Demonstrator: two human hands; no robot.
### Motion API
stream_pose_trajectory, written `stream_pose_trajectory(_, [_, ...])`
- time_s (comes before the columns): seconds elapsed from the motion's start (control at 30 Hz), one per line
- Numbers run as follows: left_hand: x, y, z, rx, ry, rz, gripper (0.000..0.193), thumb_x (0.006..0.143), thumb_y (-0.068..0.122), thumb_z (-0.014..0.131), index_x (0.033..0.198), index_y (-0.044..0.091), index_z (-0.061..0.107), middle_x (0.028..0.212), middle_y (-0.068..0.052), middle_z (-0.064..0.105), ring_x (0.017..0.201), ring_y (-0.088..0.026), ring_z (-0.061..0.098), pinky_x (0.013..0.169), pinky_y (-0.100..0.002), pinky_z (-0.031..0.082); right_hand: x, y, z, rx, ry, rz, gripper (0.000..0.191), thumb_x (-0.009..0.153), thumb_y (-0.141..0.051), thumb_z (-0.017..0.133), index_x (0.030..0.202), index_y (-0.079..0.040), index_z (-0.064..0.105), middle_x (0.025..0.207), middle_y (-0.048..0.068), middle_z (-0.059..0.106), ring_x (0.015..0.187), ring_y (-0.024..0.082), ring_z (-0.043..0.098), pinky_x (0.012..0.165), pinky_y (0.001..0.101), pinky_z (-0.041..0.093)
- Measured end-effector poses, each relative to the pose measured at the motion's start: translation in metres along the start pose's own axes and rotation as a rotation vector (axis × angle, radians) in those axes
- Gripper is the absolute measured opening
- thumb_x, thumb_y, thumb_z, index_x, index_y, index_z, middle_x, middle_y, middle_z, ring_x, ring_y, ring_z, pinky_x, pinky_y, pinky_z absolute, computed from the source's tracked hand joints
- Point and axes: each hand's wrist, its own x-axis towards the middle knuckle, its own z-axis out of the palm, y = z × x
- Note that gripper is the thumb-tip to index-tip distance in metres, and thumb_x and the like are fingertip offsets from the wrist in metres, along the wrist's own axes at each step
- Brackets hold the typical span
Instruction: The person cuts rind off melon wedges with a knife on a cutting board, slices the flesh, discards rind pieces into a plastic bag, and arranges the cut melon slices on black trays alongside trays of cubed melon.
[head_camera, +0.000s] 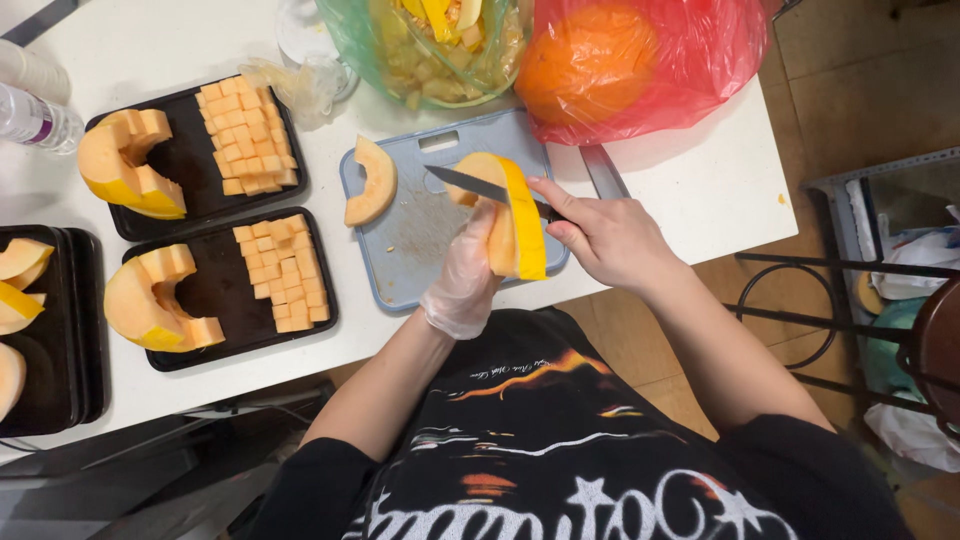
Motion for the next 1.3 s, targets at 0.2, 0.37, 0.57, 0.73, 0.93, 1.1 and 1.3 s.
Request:
stream_pose_trajectory(0.2, [-0.001, 0.01, -0.006, 0.016, -0.061, -0.012, 0.046, 0.113, 0.031, 0.035, 0.149, 0.005, 0.047, 0.136, -0.006, 0.061, 0.123, -0.015, 0.06, 0.106, -0.031, 0.048, 0.008, 0.001, 0.003, 0.029, 0.027, -0.037, 0.051, 0.103, -0.029, 0.057, 0.153, -0.021, 0.049, 0.097, 0.011, 0.073, 0.076, 0.037, 0.067, 0.066, 0.0464, 0.053])
stream_pose_trajectory(0.37, [0.003, 0.032, -0.016, 0.227, -0.09, -0.088, 0.046, 0.11, 0.035, 0.037, 0.141, 0.004, 0.052, 0.124, -0.009, 0.067, 0.111, -0.018, 0.066, 0.097, -0.032, 0.054, 0.011, -0.001, 0.008, -0.106, 0.021, -0.04, 0.05, 0.101, -0.034, 0.06, 0.149, -0.024, 0.054, 0.083, 0.007, 0.068, 0.069, 0.032, 0.066, 0.058, 0.0444, 0.051])
stream_pose_trajectory(0.57, [0.032, 0.029, -0.025, 0.231, 0.086, 0.029, 0.048, 0.111, 0.045, 0.039, 0.126, 0.005, 0.059, 0.102, -0.006, 0.068, 0.088, -0.015, 0.066, 0.077, -0.032, 0.055, 0.011, -0.004, 0.014, -0.175, 0.071, -0.046, 0.05, 0.1, -0.037, 0.061, 0.149, -0.025, 0.056, 0.077, 0.005, 0.066, 0.064, 0.029, 0.065, 0.054, 0.0432, 0.05])
stream_pose_trajectory(0.73, [0.021, 0.028, -0.024, 0.72, 0.043, 0.135, 0.06, 0.114, 0.048, 0.029, 0.113, 0.0, 0.064, 0.086, -0.008, 0.07, 0.074, -0.018, 0.067, 0.07, -0.034, 0.055, 0.016, 0.001, 0.012, -0.141, 0.109, -0.054, 0.05, 0.102, -0.035, 0.06, 0.15, -0.021, 0.054, 0.086, 0.006, 0.069, 0.065, 0.032, 0.065, 0.055, 0.0443, 0.05])
stream_pose_trajectory(0.93, [0.01, 0.045, -0.017, 0.912, -0.01, 0.174, 0.055, 0.109, 0.046, 0.028, 0.127, 0.003, 0.058, 0.087, -0.009, 0.071, 0.074, -0.017, 0.069, 0.069, -0.033, 0.057, 0.02, 0.001, 0.006, -0.064, 0.046, -0.017, 0.049, 0.102, -0.032, 0.058, 0.15, -0.023, 0.054, 0.084, 0.008, 0.07, 0.068, 0.033, 0.066, 0.057, 0.0444, 0.051])
stream_pose_trajectory(1.1, [0.003, 0.048, -0.019, 0.722, -0.099, 0.096, 0.054, 0.113, 0.043, 0.027, 0.125, 0.002, 0.06, 0.09, -0.007, 0.068, 0.078, -0.016, 0.064, 0.072, -0.031, 0.054, 0.028, 0.001, 0.008, -0.036, 0.06, -0.025, 0.046, 0.104, -0.03, 0.057, 0.15, -0.023, 0.054, 0.088, 0.012, 0.07, 0.072, 0.036, 0.066, 0.062, 0.0469, 0.051])
stream_pose_trajectory(1.3, [0.005, 0.049, -0.029, 0.754, -0.164, 0.085, 0.055, 0.113, 0.042, 0.03, 0.119, 0.0, 0.064, 0.095, -0.005, 0.068, 0.085, -0.013, 0.063, 0.078, -0.03, 0.053, 0.035, 0.005, 0.008, 0.044, 0.026, -0.01, 0.046, 0.105, -0.029, 0.055, 0.151, -0.024, 0.053, 0.088, 0.012, 0.071, 0.071, 0.036, 0.065, 0.064, 0.047, 0.052])
